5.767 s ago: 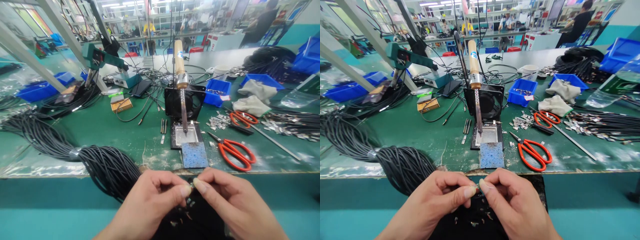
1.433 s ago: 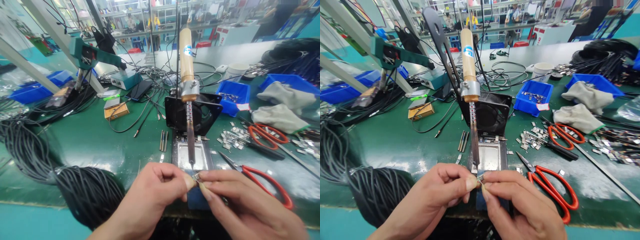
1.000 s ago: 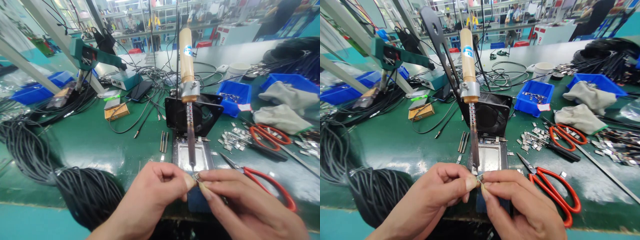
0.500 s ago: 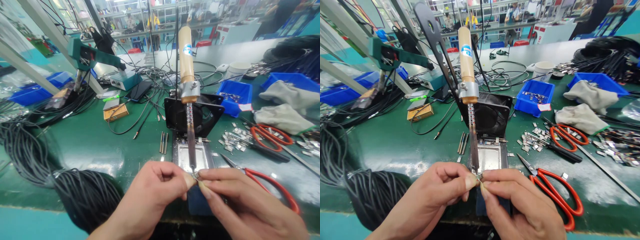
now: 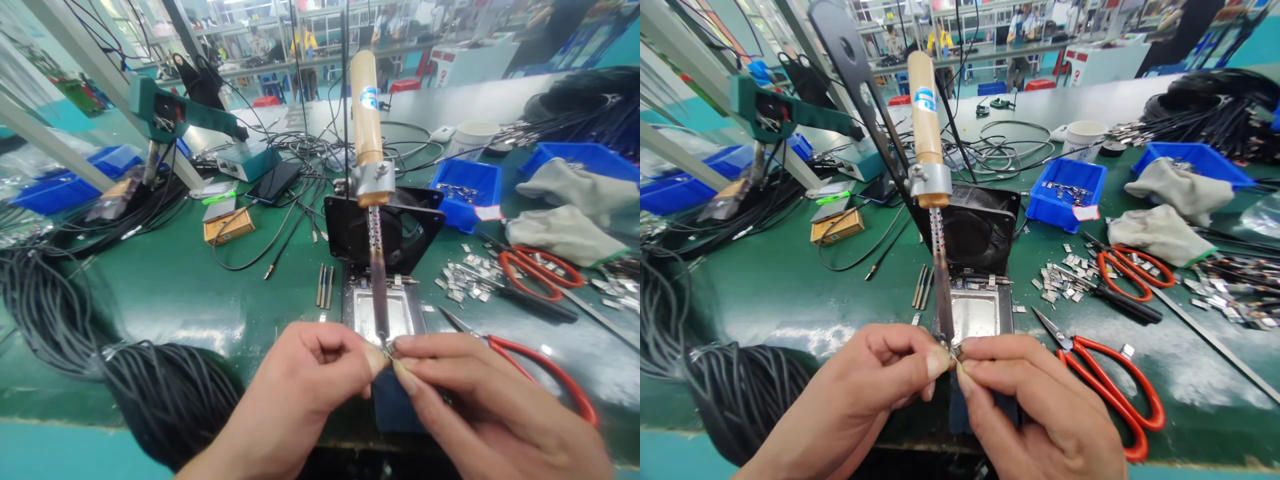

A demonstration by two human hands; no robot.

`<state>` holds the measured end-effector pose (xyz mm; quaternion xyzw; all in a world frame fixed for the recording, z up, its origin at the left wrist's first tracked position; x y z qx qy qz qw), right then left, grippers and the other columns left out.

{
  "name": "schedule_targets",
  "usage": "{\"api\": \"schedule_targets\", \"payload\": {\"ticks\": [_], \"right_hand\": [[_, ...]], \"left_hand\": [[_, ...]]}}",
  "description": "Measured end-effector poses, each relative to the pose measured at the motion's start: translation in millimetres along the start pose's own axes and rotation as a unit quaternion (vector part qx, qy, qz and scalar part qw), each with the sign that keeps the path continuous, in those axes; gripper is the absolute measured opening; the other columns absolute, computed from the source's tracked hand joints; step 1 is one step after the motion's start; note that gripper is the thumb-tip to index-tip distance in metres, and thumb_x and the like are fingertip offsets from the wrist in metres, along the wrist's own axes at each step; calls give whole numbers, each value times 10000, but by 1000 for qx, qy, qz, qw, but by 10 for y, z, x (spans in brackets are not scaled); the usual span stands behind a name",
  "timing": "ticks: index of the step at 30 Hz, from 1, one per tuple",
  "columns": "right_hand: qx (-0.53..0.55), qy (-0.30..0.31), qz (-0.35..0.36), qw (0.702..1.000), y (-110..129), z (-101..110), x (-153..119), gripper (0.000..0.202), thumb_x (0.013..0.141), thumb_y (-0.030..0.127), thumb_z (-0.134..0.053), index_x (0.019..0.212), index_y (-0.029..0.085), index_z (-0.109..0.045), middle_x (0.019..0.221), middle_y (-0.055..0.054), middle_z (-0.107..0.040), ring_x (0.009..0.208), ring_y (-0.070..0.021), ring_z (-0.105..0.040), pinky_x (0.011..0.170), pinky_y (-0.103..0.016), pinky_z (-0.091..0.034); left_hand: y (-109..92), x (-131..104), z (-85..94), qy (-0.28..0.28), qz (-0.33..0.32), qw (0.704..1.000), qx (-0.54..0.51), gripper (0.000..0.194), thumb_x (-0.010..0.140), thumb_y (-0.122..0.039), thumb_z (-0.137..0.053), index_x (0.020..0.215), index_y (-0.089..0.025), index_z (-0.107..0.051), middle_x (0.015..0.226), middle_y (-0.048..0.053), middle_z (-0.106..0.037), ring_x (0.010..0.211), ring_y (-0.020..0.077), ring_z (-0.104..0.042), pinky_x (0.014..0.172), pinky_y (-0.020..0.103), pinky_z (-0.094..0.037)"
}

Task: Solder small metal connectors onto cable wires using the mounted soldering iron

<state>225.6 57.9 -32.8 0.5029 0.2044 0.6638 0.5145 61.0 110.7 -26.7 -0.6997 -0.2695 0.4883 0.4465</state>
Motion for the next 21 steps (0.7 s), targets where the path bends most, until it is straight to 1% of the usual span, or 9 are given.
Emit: {"api": "schedule_targets", "payload": {"ticks": [4, 8, 15, 21], "right_hand": [[-2, 6, 4, 1000, -5, -2, 3, 163, 856, 114, -736, 940, 253, -739, 1013, 25, -778, 882, -99, -763, 818, -137, -614], [1, -1, 5, 1000, -7, 3, 0, 171, 856, 102, -733, 944, 249, -738, 1020, 20, -776, 885, -99, -763, 812, -138, -615], [8, -5, 1, 1000, -18, 1, -2, 163, 855, 105, -727, 928, 250, -740, 1002, 8, -781, 858, -124, -772, 781, -175, -640], [11, -2, 5, 1000, -2, 1, 3, 189, 852, 86, -728, 952, 247, -737, 1007, -5, -780, 871, -135, -769, 784, -197, -645]], "left_hand": [[-5, 8, -3, 1, -3, 1000, 3, 213, 808, -143, -680, 596, -154, -688, 623, -27, -575, 640, 119, -437, 620, 244, -332], [-1, 13, 1, -3, -6, 1000, 1, 216, 812, -147, -687, 596, -156, -687, 623, -29, -583, 629, 115, -431, 612, 244, -328], [-12, -10, 6, -4, -1, 1000, 10, 223, 820, -150, -688, 597, -159, -687, 618, -31, -573, 621, 116, -409, 603, 249, -318], [-8, -10, 8, -7, 1, 1000, 6, 219, 821, -168, -692, 602, -161, -699, 624, -25, -571, 622, 121, -404, 600, 251, -319]]}}
Point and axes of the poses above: each hand's wrist, its own x-axis towards the middle knuckle, its own z-axis out of the back of the hand, y = z × x, the point moved 4 cm from there along x, towards the middle knuckle
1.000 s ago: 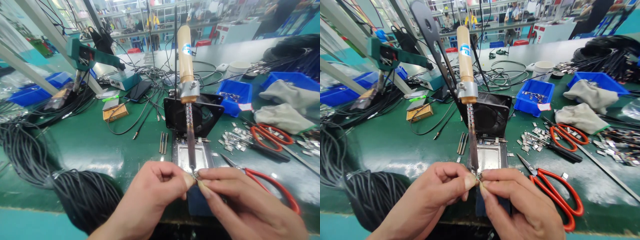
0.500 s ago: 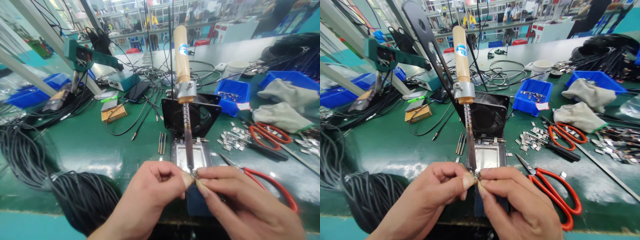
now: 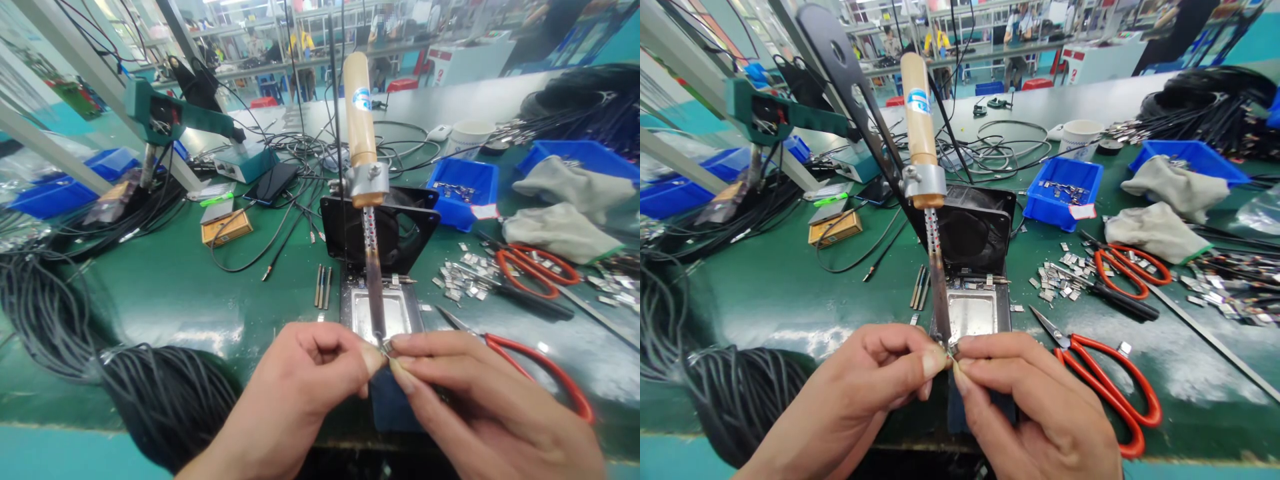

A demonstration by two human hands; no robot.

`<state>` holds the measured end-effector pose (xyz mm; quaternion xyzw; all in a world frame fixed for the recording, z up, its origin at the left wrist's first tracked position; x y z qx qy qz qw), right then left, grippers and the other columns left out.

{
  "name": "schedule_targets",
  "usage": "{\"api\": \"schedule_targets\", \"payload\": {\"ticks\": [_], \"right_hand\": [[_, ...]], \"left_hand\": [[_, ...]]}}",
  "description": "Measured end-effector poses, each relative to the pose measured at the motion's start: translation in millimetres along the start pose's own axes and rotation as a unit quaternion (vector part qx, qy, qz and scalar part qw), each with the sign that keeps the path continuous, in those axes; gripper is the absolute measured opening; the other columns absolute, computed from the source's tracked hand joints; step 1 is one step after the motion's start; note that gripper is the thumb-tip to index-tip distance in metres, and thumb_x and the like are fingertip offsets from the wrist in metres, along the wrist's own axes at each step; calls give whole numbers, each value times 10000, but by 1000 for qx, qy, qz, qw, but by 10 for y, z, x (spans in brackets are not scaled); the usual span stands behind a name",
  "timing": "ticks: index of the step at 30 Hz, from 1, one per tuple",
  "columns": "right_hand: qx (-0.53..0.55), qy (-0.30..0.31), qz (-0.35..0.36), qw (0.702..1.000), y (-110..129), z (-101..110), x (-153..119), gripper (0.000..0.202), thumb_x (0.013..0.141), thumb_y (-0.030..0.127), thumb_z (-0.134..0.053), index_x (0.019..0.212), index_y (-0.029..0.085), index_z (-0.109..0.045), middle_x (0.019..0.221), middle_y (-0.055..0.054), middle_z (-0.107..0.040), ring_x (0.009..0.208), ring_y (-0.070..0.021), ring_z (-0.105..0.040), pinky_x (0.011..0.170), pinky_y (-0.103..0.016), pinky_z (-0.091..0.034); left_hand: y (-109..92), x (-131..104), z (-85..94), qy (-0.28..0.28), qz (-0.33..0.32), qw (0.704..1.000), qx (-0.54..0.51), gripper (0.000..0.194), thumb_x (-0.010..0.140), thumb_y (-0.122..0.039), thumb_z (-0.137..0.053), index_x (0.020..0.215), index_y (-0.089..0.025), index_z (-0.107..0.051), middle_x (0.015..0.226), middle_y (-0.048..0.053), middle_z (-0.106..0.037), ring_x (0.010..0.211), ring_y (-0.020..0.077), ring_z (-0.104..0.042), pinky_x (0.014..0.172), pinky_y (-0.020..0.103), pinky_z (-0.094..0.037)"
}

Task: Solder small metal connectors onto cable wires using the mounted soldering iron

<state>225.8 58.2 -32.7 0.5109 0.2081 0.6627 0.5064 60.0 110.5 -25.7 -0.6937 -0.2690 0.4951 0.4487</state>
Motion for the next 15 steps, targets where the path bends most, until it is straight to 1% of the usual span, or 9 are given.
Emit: {"api": "schedule_targets", "payload": {"ticks": [6, 10, 15], "right_hand": [[3, -4, -11, 1000, -1, -11, 23, 178, 850, 92, -735, 935, 249, -744, 1007, 17, -780, 871, -107, -765, 801, -153, -627], [-1, -6, -18, 1000, 5, 2, 28, 162, 857, 103, -727, 919, 250, -749, 993, 15, -786, 846, -118, -771, 787, -170, -639], [5, -5, -12, 1000, 18, 23, 21, 155, 853, 109, -730, 905, 253, -753, 981, 9, -794, 833, -136, -778, 765, -193, -652]], "left_hand": [[11, 4, -11, 3, -4, 1000, -7, 193, 807, -143, -688, 616, -158, -711, 639, -20, -593, 647, 123, -443, 629, 240, -351], [-7, 17, -20, 7, -3, 1000, -20, 190, 793, -115, -687, 608, -153, -715, 644, -18, -610, 652, 117, -460, 629, 229, -358], [-17, 14, -12, 1, 2, 1000, -24, 200, 818, -125, -692, 624, -157, -734, 620, -28, -594, 604, 107, -422, 596, 229, -350]]}}
Point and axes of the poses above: each hand's wrist, its own x-axis towards the middle knuckle, its own z-axis out of the back of the hand, y = z × x, the point moved 4 cm from there along x, towards the middle knuckle
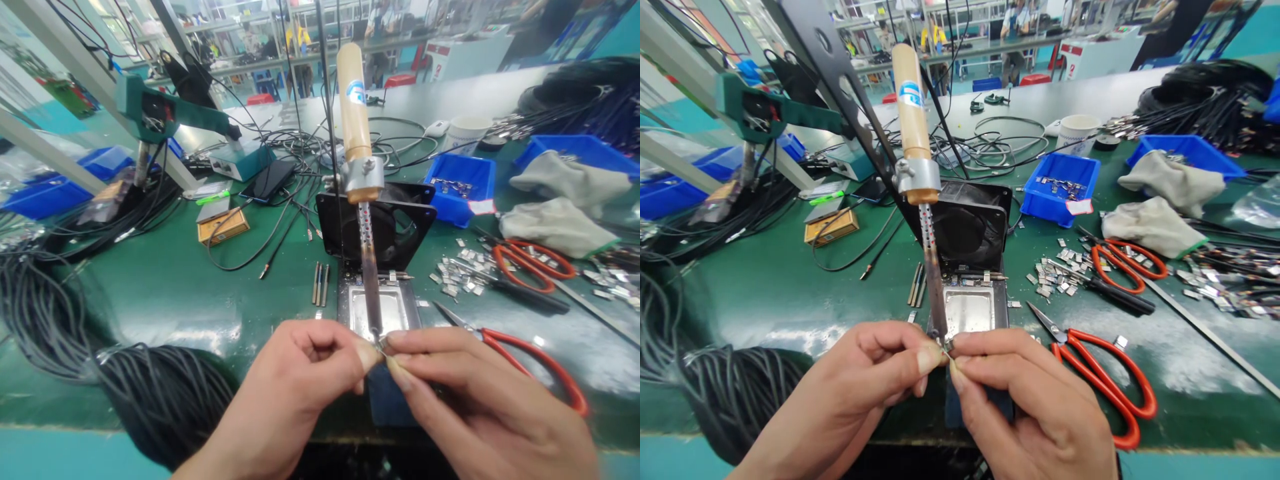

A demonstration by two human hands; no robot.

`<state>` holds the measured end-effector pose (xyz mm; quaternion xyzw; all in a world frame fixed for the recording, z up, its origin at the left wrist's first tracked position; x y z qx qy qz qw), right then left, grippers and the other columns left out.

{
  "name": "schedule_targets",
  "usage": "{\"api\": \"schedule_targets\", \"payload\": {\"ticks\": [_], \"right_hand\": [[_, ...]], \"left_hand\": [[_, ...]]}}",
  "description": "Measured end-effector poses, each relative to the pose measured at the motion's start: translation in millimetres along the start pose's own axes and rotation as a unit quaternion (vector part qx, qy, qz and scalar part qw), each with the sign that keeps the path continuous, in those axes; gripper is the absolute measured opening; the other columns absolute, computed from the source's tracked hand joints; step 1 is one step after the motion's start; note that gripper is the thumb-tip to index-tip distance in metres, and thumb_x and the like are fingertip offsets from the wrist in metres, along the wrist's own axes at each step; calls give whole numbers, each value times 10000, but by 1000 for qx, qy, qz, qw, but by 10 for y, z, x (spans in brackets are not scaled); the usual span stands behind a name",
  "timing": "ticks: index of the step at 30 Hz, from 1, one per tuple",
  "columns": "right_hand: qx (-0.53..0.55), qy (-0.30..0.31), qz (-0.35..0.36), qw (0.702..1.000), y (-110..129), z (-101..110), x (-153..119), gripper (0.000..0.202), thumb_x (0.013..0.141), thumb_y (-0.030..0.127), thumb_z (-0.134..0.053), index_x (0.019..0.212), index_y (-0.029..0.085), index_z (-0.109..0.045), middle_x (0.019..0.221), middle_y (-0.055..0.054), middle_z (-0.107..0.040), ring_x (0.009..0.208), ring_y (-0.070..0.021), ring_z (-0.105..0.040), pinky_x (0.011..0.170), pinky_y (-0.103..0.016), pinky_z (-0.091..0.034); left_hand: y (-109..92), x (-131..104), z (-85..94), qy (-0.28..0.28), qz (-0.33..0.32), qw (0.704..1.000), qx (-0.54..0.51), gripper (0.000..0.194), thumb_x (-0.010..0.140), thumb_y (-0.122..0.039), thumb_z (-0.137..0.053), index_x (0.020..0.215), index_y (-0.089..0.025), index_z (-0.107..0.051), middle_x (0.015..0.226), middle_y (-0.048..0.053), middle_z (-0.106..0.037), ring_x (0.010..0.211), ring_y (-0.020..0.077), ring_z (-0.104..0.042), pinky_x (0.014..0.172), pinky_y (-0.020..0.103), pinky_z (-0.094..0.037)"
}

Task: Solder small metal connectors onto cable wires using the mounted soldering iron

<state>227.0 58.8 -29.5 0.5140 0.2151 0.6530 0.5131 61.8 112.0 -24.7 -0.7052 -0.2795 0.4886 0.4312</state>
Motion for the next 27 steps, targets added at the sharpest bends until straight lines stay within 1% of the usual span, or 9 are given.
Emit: {"api": "schedule_targets", "payload": {"ticks": [3, 9, 13, 17, 20, 27], "right_hand": [[4, -2, 0, 1000, -1, 2, 1, 159, 854, 107, -726, 911, 253, -750, 988, 9, -794, 836, -137, -778, 770, -198, -653], [1, 3, -2, 1000, -5, -15, 18, 173, 863, 97, -717, 923, 257, -746, 1002, 31, -788, 861, -103, -769, 804, -153, -630], [10, -7, -8, 1000, -5, -10, 13, 174, 864, 96, -717, 924, 257, -741, 1013, 39, -781, 869, -87, -760, 817, -134, -615], [4, 5, 3, 1000, 7, -15, 28, 197, 847, 74, -728, 935, 249, -741, 1019, 35, -781, 884, -84, -759, 828, -124, -608], [8, 10, 12, 1000, 4, -27, 35, 200, 847, 71, -725, 944, 245, -740, 1010, 24, -785, 880, -92, -762, 808, -131, -614], [22, 7, -1, 1000, -17, -26, -49, 182, 851, 93, -728, 930, 256, -738, 1016, 25, -779, 888, -95, -759, 789, -139, -612]], "left_hand": [[1, -8, -7, 6, -1, 1000, -3, 206, 815, -123, -697, 616, -158, -734, 625, -25, -607, 612, 108, -438, 602, 223, -361], [5, -9, -6, 11, -6, 1000, -11, 207, 809, -101, -687, 616, -158, -735, 633, -27, -621, 625, 101, -458, 609, 209, -367], [-1, -2, -3, 14, -4, 1000, -8, 216, 825, -111, -686, 618, -155, -730, 629, -29, -613, 612, 97, -439, 594, 211, -354], [-4, 0, 8, 2, -3, 1000, 8, 222, 828, -120, -683, 611, -153, -715, 605, -37, -580, 587, 96, -394, 576, 221, -331], [6, -10, 19, 0, -3, 1000, 11, 220, 829, -126, -682, 612, -153, -709, 594, -40, -569, 575, 95, -373, 569, 225, -321], [32, -50, 11, 3, -7, 1000, 15, 222, 844, -166, -703, 623, -153, -709, 610, -38, -582, 586, 97, -385, 562, 228, -307]]}}
Point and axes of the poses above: each hand's wrist, its own x-axis towards the middle knuckle, its own z-axis out of the back of the hand, y = z × x, the point moved 4 cm from there along x, towards the middle knuckle
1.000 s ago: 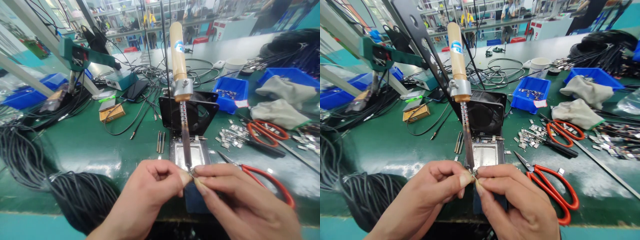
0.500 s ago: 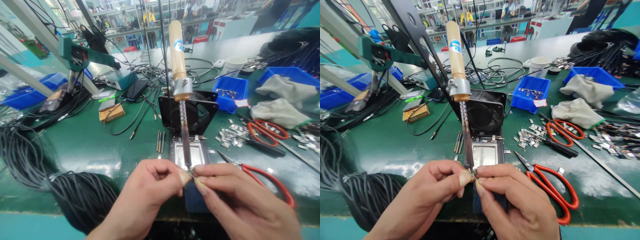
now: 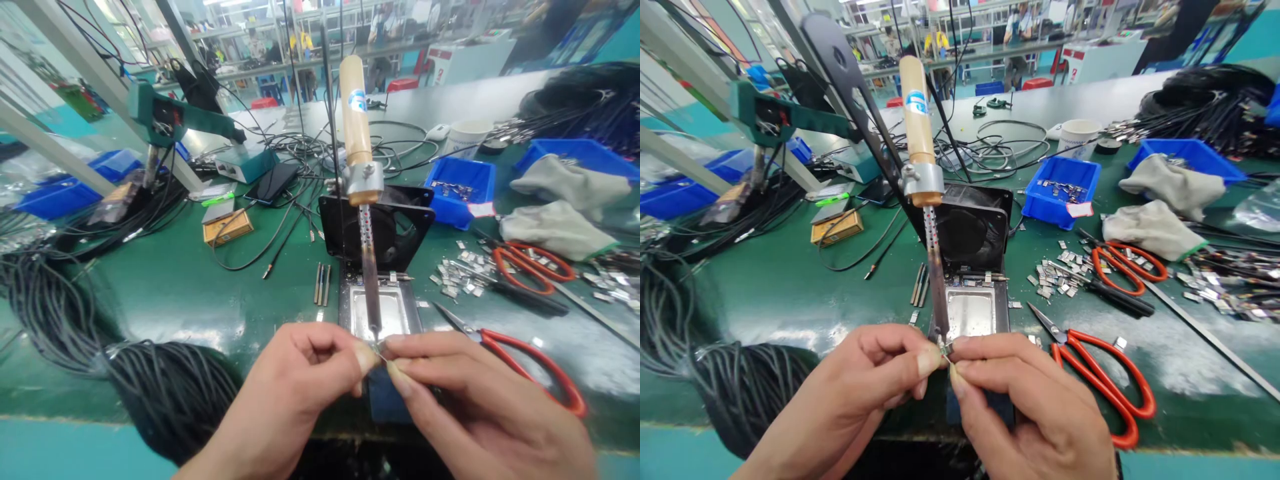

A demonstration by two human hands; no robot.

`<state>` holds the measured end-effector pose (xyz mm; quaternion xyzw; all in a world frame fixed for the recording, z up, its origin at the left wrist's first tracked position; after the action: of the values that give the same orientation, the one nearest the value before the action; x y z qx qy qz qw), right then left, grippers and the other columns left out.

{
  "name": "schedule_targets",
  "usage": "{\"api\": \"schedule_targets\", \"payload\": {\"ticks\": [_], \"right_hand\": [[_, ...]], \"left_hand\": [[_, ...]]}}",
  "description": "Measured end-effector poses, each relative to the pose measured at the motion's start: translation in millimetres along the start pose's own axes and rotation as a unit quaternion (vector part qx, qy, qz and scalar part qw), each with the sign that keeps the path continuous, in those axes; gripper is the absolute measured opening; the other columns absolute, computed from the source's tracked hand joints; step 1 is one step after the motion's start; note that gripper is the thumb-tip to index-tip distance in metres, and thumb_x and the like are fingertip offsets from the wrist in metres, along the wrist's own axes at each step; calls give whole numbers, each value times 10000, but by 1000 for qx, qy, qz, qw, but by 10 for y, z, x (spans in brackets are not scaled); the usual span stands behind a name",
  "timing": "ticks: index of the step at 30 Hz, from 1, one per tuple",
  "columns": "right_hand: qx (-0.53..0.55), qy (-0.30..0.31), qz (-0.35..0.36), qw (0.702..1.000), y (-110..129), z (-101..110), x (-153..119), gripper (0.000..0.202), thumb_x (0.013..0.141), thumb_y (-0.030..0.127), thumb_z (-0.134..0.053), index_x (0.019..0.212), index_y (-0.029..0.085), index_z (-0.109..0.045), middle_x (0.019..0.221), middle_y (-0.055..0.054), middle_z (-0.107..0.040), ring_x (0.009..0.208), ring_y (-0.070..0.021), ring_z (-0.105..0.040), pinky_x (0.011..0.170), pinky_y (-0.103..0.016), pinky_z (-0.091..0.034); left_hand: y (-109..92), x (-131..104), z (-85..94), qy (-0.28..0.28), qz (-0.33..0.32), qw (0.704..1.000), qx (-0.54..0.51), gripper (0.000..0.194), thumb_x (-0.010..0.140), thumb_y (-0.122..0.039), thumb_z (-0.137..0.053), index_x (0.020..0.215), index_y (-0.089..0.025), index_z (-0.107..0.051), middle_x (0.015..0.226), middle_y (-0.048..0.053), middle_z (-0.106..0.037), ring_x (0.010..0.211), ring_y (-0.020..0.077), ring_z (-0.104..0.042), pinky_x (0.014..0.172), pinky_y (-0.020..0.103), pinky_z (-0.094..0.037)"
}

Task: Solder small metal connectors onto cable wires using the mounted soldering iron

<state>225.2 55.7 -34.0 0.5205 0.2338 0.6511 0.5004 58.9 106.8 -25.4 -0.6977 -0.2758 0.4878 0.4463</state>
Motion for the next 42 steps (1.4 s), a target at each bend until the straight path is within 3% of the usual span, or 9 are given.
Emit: {"api": "schedule_targets", "payload": {"ticks": [5, 14, 18, 21, 25, 32, 39, 42], "right_hand": [[4, -12, -15, 1000, 50, 29, -70, 166, 857, 109, -726, 917, 264, -734, 1016, 34, -781, 879, -86, -756, 786, -121, -602], [21, -56, -26, 998, 170, 95, -272, 184, 868, 150, -712, 936, 321, -719, 1014, 64, -796, 867, -112, -764, 794, -146, -609], [-92, -46, -112, 988, 79, 300, -282, 38, 940, 333, -645, 932, 304, -668, 788, 41, -755, 633, -125, -720, 581, -165, -584], [-114, -27, -195, 974, -67, 378, -263, 195, 961, 459, -585, 922, 269, -573, 614, 53, -593, 497, -131, -586, 446, -207, -497], [-195, 47, -234, 951, -175, 278, -200, 282, 934, 527, -554, 859, 259, -596, 510, 86, -382, 442, -141, -427, 436, -261, -340], [-238, 74, -223, 942, -176, 123, -97, 238, 866, 424, -539, 760, 235, -639, 466, 41, -467, 479, -192, -491, 529, -306, -303], [-166, 83, -218, 958, -19, 98, -67, 330, 910, 504, -504, 755, 238, -622, 490, 76, -371, 455, -144, -379, 461, -265, -264], [-132, 90, -212, 964, 20, 32, 1, 324, 915, 489, -526, 752, 226, -622, 507, 79, -362, 462, -133, -358, 449, -256, -261]], "left_hand": [[34, -55, -6, -1, -2, 1000, 7, 236, 849, -212, -726, 622, -152, -699, 609, -39, -568, 598, 100, -392, 586, 228, -319], [136, -288, -31, 49, -34, 998, 34, 258, 916, -353, -727, 757, -149, -733, 723, -9, -627, 704, 126, -487, 684, 242, -376], [168, -361, -22, 30, -36, 998, 39, 273, 907, -375, -743, 746, -156, -725, 695, -24, -608, 652, 108, -441, 627, 238, -333], [221, -420, 7, 23, -25, 999, 33, 312, 908, -414, -740, 739, -154, -711, 671, -35, -568, 596, 95, -349, 564, 248, -268], [306, -506, 45, 22, -12, 1000, 10, 326, 902, -460, -734, 815, -146, -710, 693, -27, -549, 591, 96, -323, 540, 258, -228], [393, -619, 93, 26, -23, 999, -33, 334, 868, -416, -786, 1061, -165, -680, 641, -75, -412, 585, 99, -303, 533, 251, -220], [402, -601, 84, 54, -37, 994, -82, 606, 785, -274, -875, 1314, -202, -588, 737, -34, -539, 685, 123, -429, 627, 239, -323], [362, -566, 83, 49, -42, 994, -88, 656, 781, -265, -877, 1350, -182, -560, 751, -27, -563, 658, 110, -415, 592, 226, -309]]}}
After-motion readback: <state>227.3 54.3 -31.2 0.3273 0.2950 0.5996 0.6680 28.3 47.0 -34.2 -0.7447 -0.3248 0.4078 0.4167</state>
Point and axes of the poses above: each hand's wrist, its own x-axis towards the middle knuckle, its own z-axis out of the back of the hand, y = z × x, the point moved 4 cm from there along x, towards the middle knuckle
